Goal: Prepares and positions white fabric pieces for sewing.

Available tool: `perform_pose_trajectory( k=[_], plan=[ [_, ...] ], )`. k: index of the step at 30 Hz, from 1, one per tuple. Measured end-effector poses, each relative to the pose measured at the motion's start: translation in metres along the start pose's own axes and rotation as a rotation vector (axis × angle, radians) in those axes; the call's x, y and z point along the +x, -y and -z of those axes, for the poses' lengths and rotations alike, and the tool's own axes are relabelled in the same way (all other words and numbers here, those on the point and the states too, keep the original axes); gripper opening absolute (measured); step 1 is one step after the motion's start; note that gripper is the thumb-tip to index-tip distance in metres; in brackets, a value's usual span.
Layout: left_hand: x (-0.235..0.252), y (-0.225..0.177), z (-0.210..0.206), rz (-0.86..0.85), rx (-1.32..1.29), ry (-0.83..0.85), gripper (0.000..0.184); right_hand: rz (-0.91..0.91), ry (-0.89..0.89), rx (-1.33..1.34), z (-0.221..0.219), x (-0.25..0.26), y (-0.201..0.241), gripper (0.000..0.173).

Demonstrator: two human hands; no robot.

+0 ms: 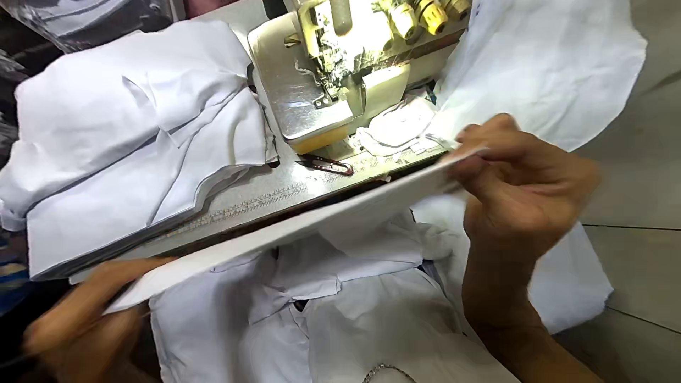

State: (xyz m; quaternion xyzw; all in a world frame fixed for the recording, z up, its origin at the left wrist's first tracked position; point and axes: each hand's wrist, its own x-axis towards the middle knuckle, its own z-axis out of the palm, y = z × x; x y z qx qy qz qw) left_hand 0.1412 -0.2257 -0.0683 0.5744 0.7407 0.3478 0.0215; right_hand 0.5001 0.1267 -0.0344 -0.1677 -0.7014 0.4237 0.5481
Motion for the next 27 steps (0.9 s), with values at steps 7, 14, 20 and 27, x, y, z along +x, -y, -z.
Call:
perform_pose_trajectory(
  k=[7,14,20,27],
  plan=[
    [0.049,0.046,0.053,0.171,-0.11,-0.057,0.018,-0.186,-0.006,0.024,-0.048,0.018,-0.059,0.006],
    [0.142,0.023,-0.052,0.224,0.337,0.023,0.038,-0.352,0.058,0.053,-0.083,0.023,-0.107,0.008],
    [0.21,-0.088,-0.149,-0.175,-0.152,0.077,0.031,-0.363,0.101,0.021,-0.078,0.024,-0.098,0.007],
    [0.217,-0.114,-0.188,-0.101,-0.273,0.016,0.015,-0.385,0.124,0.093,-0.074,0.026,-0.099,0.008]
  ],
)
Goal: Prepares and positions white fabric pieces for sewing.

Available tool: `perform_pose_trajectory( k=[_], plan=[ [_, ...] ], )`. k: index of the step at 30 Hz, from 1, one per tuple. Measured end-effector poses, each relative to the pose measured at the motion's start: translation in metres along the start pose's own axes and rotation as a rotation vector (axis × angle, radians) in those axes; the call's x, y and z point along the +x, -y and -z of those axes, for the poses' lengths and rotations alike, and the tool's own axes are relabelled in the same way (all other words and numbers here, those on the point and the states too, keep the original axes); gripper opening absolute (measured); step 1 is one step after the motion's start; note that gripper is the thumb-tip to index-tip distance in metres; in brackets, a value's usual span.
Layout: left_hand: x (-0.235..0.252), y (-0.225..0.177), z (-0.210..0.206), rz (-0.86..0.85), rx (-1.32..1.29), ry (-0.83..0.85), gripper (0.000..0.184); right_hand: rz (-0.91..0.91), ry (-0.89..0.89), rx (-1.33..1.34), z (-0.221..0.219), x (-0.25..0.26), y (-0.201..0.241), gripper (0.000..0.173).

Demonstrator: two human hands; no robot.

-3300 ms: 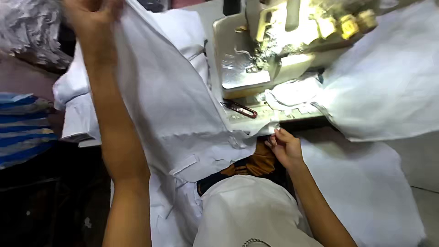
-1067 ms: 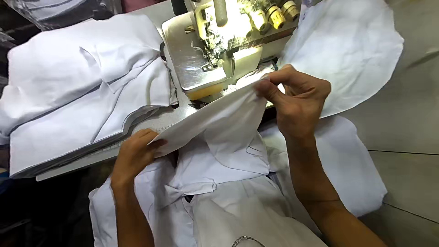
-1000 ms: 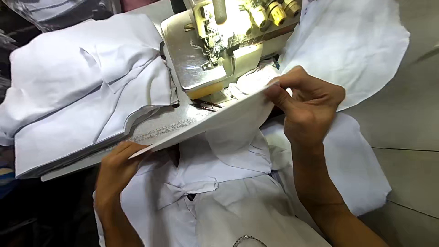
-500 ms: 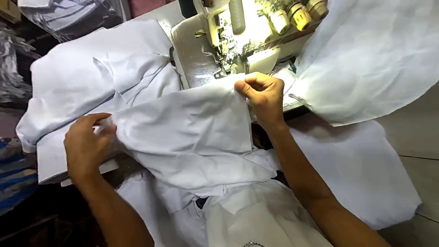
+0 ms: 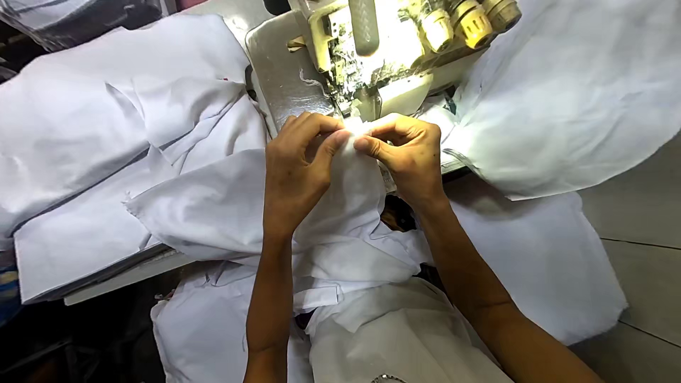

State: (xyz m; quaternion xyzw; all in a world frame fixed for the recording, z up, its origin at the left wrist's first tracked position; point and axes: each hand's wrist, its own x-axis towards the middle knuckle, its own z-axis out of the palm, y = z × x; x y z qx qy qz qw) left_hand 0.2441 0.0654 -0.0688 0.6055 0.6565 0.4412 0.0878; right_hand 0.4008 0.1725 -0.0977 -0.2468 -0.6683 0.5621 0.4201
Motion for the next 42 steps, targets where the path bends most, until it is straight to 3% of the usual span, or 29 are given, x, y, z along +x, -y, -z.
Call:
perform_pose_trajectory(
  k=[11,18,25,34,42],
  plan=[
    [-0.005,-0.002,-0.009,0.041,0.054,-0.085,0.011,-0.005,-0.086,-0.085,-0.005,-0.004,-0.005,0.008],
    [-0.003,-0.006,-0.017,0.07,0.154,-0.11,0.023,0.069,-0.186,-0.228,-0.014,-0.002,-0.015,0.011],
    [0.004,-0.006,-0.017,0.144,0.168,-0.089,0.036,-0.017,-0.177,-0.143,-0.021,-0.011,-0.014,0.023],
    [0.019,0.0,-0.014,0.202,0.143,-0.078,0.043,-0.022,-0.34,-0.108,-0.043,0.004,-0.017,0.02],
    [0.04,0.019,-0.015,0.177,0.159,-0.136,0.042,-0.001,-0.397,-0.127,-0.05,0.012,-0.017,0.006]
  ],
)
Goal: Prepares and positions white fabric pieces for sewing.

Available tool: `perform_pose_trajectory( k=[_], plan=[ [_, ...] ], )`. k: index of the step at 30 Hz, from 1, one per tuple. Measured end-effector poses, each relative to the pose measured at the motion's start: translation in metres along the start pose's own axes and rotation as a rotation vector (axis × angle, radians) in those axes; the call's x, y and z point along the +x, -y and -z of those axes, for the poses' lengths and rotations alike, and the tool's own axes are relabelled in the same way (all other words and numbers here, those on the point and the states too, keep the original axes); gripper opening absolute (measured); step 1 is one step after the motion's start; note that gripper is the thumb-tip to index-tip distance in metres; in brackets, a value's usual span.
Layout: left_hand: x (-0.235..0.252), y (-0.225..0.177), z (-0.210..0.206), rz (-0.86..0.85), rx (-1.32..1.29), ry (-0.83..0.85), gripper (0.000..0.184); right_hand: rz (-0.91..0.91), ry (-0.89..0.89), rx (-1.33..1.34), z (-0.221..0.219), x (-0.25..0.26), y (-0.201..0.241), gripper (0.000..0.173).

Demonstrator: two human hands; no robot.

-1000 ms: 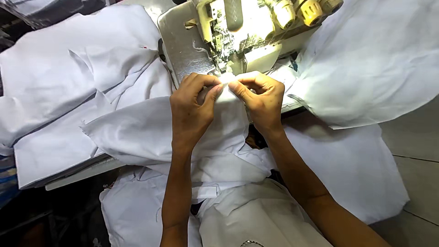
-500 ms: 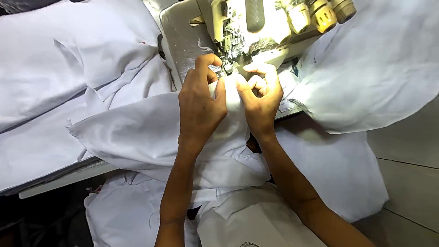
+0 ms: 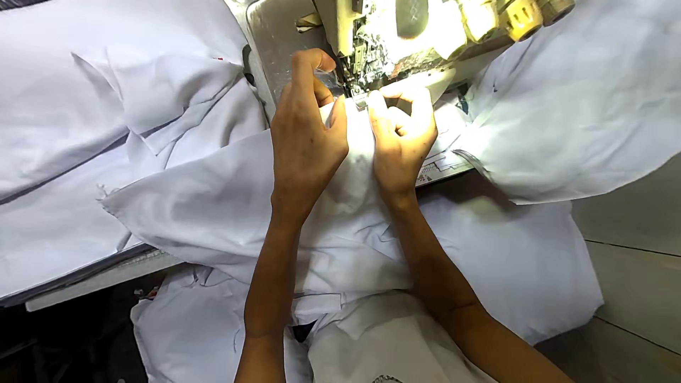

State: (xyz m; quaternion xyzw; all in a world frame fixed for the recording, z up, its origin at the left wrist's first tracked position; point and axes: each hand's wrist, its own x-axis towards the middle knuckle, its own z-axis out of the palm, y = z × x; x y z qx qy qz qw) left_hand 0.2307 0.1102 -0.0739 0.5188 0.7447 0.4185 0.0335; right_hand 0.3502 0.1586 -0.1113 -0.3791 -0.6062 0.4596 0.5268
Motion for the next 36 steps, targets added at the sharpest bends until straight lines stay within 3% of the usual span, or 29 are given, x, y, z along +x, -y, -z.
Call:
perform_pose_trajectory(
  k=[7,13,17,21,24,27,31,33,36],
  plan=[
    [0.003,0.001,0.001,0.013,0.027,-0.001,0.043,0.079,-0.073,0.061,-0.01,0.013,-0.013,0.007],
    [-0.034,0.009,0.021,-0.073,0.125,-0.036,0.037,-0.043,0.142,-0.091,0.029,-0.024,-0.005,0.014],
    [-0.104,0.057,0.065,0.079,0.231,-0.273,0.037,0.047,0.192,-0.232,0.05,-0.046,-0.015,0.033],
    [-0.183,0.109,0.099,0.361,0.311,-0.558,0.048,-0.011,0.217,-0.26,0.059,-0.057,-0.023,0.038],
    [-0.209,0.113,0.104,0.537,0.196,-0.614,0.053,-0.055,0.229,-0.257,0.063,-0.06,-0.02,0.031],
    [-0.206,0.101,0.106,0.604,0.073,-0.528,0.054,-0.109,0.247,-0.209,0.067,-0.06,-0.018,0.022],
    [-0.193,0.093,0.115,0.619,-0.164,-0.429,0.034,-0.135,0.28,-0.132,0.072,-0.06,-0.016,0.016],
    [-0.192,0.097,0.124,0.602,-0.244,-0.517,0.015,-0.128,0.286,-0.114,0.074,-0.06,-0.015,0.014],
    [-0.202,0.111,0.142,0.477,-0.332,-0.665,0.019,-0.119,0.288,-0.12,0.076,-0.06,-0.015,0.013]
  ],
)
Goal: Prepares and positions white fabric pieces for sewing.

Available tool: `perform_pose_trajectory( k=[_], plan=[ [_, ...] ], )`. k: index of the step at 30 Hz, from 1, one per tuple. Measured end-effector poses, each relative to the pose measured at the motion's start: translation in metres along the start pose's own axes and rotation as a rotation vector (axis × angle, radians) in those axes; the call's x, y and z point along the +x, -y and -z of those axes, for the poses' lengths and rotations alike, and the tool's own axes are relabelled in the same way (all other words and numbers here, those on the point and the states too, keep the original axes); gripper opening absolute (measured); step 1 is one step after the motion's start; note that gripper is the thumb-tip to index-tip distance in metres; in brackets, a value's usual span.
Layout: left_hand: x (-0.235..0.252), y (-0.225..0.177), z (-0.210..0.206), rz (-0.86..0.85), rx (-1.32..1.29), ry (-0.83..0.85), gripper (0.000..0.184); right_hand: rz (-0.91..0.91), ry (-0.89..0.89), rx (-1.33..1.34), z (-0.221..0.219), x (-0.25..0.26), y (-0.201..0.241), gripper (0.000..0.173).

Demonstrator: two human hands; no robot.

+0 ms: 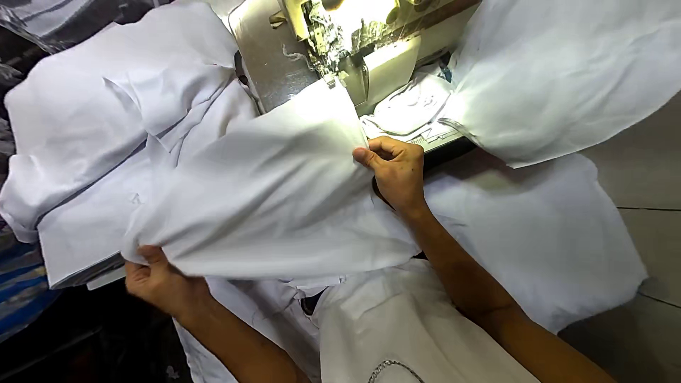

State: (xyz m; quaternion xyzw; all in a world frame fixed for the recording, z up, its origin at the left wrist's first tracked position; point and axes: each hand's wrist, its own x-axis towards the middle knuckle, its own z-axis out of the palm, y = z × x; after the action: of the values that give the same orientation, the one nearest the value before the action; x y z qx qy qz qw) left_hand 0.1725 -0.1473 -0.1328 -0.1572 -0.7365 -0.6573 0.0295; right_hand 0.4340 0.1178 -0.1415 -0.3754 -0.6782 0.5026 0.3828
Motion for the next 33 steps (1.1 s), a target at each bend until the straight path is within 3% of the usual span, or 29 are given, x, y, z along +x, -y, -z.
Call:
perform_pose_trajectory(
  k=[5,10,13,15,19,23,25,27,30,32,33],
  plan=[
    [-0.002,0.002,0.011,0.058,-0.015,0.051,0.02,0.016,0.014,-0.009,-0.003,0.002,-0.002,0.015],
    [0.002,0.003,0.031,0.339,-0.014,0.365,0.031,-0.026,0.046,0.013,-0.003,0.001,0.002,0.02],
    [0.003,-0.009,0.03,0.42,0.05,0.526,0.026,-0.068,0.048,0.028,0.0,-0.003,0.004,0.014],
    [0.006,-0.014,0.02,0.332,0.035,0.48,0.018,-0.105,0.037,0.032,0.002,-0.004,0.009,0.013],
    [0.02,-0.006,0.02,0.094,-0.366,0.211,0.021,-0.107,0.007,0.068,0.006,-0.007,0.017,0.014],
    [0.017,-0.011,-0.006,0.185,-0.11,0.086,0.026,-0.062,0.019,0.128,0.001,-0.005,0.003,0.013],
    [0.017,-0.009,-0.009,0.265,0.001,0.103,0.025,-0.06,0.018,0.142,-0.001,-0.003,-0.004,0.013],
    [0.016,-0.009,-0.005,0.318,-0.047,0.16,0.03,-0.059,0.014,0.138,-0.001,-0.003,-0.006,0.012],
    [0.014,-0.009,0.001,0.248,-0.223,0.206,0.036,-0.05,0.005,0.141,-0.001,-0.006,-0.006,0.012],
    [0.013,-0.01,0.003,0.184,-0.289,0.234,0.021,-0.043,-0.004,0.146,-0.001,-0.007,-0.005,0.012],
    [0.014,-0.012,0.001,0.165,-0.277,0.234,0.022,-0.046,-0.003,0.152,-0.001,-0.007,-0.006,0.012]
  ],
)
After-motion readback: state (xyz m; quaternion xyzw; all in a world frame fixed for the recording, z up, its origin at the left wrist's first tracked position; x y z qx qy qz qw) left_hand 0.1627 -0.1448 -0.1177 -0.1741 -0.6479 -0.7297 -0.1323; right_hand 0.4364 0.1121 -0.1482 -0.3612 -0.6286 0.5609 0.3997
